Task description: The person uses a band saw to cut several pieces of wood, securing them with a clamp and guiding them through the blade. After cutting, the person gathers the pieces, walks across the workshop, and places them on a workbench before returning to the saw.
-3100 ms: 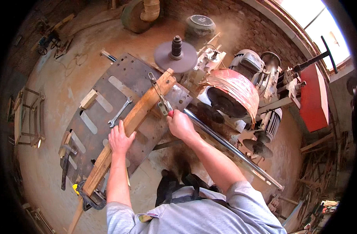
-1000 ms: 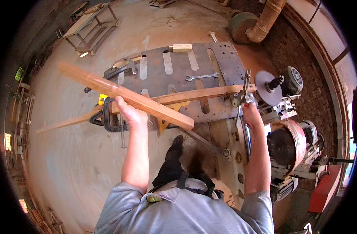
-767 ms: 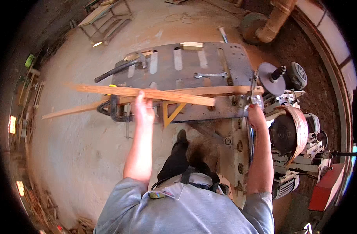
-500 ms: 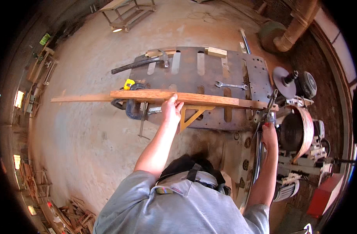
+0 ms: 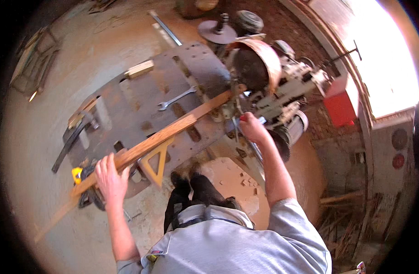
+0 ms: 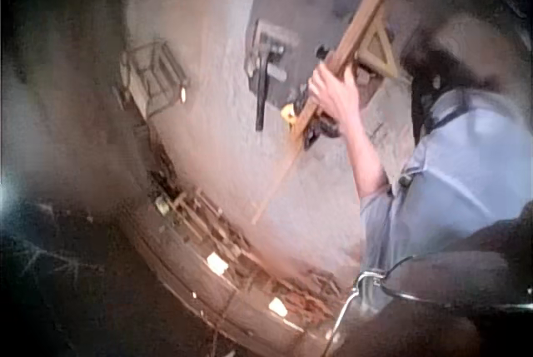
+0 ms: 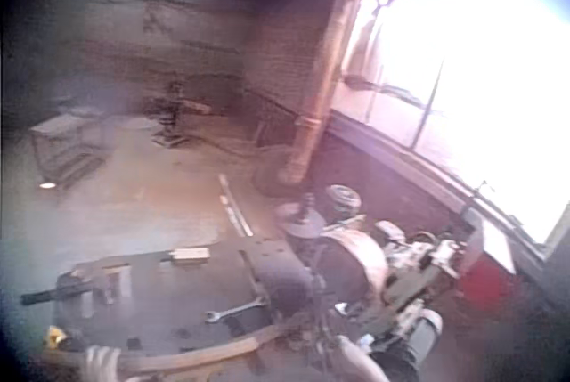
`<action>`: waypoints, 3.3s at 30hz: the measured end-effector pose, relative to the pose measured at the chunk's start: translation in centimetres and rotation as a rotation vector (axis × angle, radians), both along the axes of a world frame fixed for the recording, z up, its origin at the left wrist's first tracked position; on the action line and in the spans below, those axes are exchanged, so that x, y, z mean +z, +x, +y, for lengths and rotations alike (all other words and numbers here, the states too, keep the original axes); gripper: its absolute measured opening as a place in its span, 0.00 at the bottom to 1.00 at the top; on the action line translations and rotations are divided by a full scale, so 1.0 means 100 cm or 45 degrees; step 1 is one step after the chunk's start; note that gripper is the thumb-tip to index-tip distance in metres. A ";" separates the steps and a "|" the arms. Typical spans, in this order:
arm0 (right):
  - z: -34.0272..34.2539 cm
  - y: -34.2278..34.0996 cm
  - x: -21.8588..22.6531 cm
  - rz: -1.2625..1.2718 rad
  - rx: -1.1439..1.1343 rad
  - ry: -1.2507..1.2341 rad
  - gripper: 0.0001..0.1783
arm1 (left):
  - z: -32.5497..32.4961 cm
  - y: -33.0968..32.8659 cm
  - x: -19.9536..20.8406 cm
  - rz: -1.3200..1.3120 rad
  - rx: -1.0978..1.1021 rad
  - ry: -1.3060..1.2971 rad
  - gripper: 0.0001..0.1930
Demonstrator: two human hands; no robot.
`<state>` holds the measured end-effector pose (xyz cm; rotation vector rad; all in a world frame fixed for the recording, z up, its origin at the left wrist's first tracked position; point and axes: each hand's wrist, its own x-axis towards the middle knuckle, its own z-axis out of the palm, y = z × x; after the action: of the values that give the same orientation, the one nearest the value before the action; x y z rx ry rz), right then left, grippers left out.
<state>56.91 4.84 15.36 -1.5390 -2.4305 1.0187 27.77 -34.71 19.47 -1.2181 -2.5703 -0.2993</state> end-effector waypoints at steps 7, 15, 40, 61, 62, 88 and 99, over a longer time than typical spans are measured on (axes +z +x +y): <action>-0.050 0.023 0.010 -0.027 -0.084 0.039 0.21 | -0.025 -0.053 -0.033 -0.459 -0.263 -0.231 0.25; -0.061 0.046 0.042 -0.179 -0.073 -0.189 0.24 | 0.071 -0.026 -0.015 -0.419 -0.325 -0.215 0.22; -0.075 0.069 0.036 0.029 -0.135 -0.437 0.12 | 0.231 0.107 -0.122 -0.685 -0.487 0.037 0.17; -0.074 0.086 0.022 -0.207 -0.018 -0.065 0.27 | 0.233 0.106 -0.134 -0.582 -0.503 0.189 0.12; -0.079 0.081 0.029 -0.272 -0.053 -0.070 0.28 | 0.234 0.106 -0.134 -0.583 -0.504 0.178 0.12; -0.080 0.050 -0.018 0.001 -0.236 0.128 0.16 | 0.201 0.100 -0.148 -0.153 -0.463 0.037 0.46; -0.046 0.008 -0.012 -0.090 -0.291 0.056 0.14 | 0.223 0.062 -0.144 -0.171 -0.453 0.035 0.45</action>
<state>57.69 0.24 14.12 -1.8145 -2.2362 0.8765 34.00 -12.37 5.04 -1.6973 -2.4343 -0.5035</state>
